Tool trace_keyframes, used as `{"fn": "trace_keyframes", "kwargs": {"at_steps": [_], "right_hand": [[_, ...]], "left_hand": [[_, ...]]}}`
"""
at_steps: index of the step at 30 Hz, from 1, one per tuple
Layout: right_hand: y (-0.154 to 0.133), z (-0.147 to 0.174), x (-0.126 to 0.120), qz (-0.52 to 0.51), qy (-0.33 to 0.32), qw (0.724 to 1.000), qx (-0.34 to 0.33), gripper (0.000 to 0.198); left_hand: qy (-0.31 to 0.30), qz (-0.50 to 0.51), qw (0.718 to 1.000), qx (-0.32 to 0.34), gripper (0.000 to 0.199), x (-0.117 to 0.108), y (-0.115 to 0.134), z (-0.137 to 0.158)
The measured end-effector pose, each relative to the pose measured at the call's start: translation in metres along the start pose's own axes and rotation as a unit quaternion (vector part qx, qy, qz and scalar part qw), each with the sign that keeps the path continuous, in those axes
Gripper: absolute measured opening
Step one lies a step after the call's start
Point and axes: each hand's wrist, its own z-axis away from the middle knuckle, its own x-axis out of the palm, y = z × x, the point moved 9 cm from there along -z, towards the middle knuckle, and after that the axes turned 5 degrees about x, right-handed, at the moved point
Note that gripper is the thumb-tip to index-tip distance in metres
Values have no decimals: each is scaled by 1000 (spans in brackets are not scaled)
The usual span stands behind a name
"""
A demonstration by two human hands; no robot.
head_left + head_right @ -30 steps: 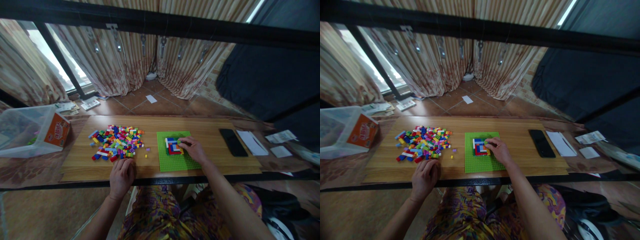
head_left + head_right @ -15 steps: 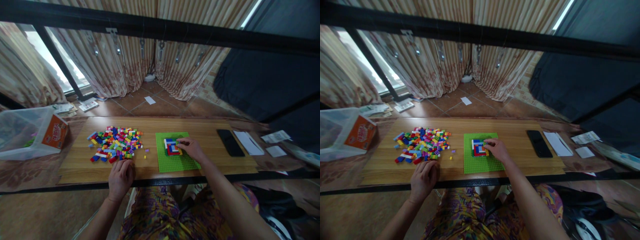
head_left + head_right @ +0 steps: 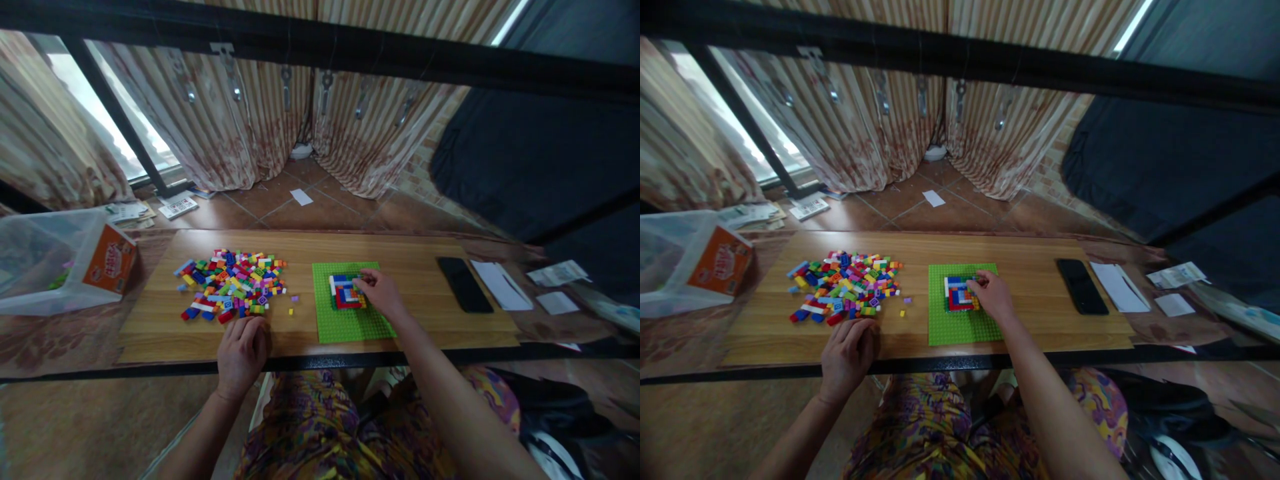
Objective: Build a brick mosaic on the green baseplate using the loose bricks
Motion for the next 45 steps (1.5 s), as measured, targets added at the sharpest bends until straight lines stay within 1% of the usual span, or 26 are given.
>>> {"fn": "trace_keyframes", "kwargs": {"at_steps": [9, 13, 16, 18, 21, 24, 26, 28, 30, 32, 35, 37, 38, 42, 45], "right_hand": [[-5, 3, 7, 77, -19, 997, -11, 31], [-12, 9, 8, 101, -13, 994, -38, 32], [-15, 11, 9, 109, -24, 992, -54, 32], [-15, 9, 7, 86, -29, 994, -54, 32], [-13, 8, 1, 43, -19, 998, -52, 36], [-7, 12, -9, 11, 10, 999, -42, 49], [-1, 20, -17, -29, 36, 998, -30, 56], [4, 29, -25, -80, 64, 995, -18, 59], [6, 40, -32, -124, 92, 988, -12, 58], [2, 52, -38, -147, 112, 983, -13, 52], [-15, 70, -38, -152, 127, 980, -34, 42], [-34, 85, -29, -133, 113, 982, -71, 35], [-45, 93, -20, -119, 94, 984, -94, 32], [-83, 123, 30, -76, -18, 980, -184, 23], [-97, 134, 64, -44, -70, 973, -214, 21]], "left_hand": [[0, -4, 1000, -2, 14, 1, 0, 0], [0, -9, 1000, -6, 14, 2, 0, -1], [0, -10, 1000, -7, 13, 2, 0, -1], [-2, -7, 1000, -6, 13, 2, 0, -1], [-3, -2, 1000, -8, 12, 3, -2, 0], [1, -2, 1000, -8, 12, 3, -3, 1], [5, -3, 1000, -4, 13, 3, -3, 1], [9, -1, 1000, 0, 13, 3, -2, 1], [11, 3, 1000, 3, 13, 3, -2, 1], [9, 6, 1000, 0, 13, 4, -3, 1], [5, 14, 1000, -6, 13, 5, -3, 2], [1, 18, 1000, -11, 14, 6, -3, 3], [-1, 20, 1000, -14, 14, 6, -3, 4], [-6, 20, 1000, -23, 15, 6, -3, 5], [-9, 23, 999, -23, 16, 6, -2, 4]]}}
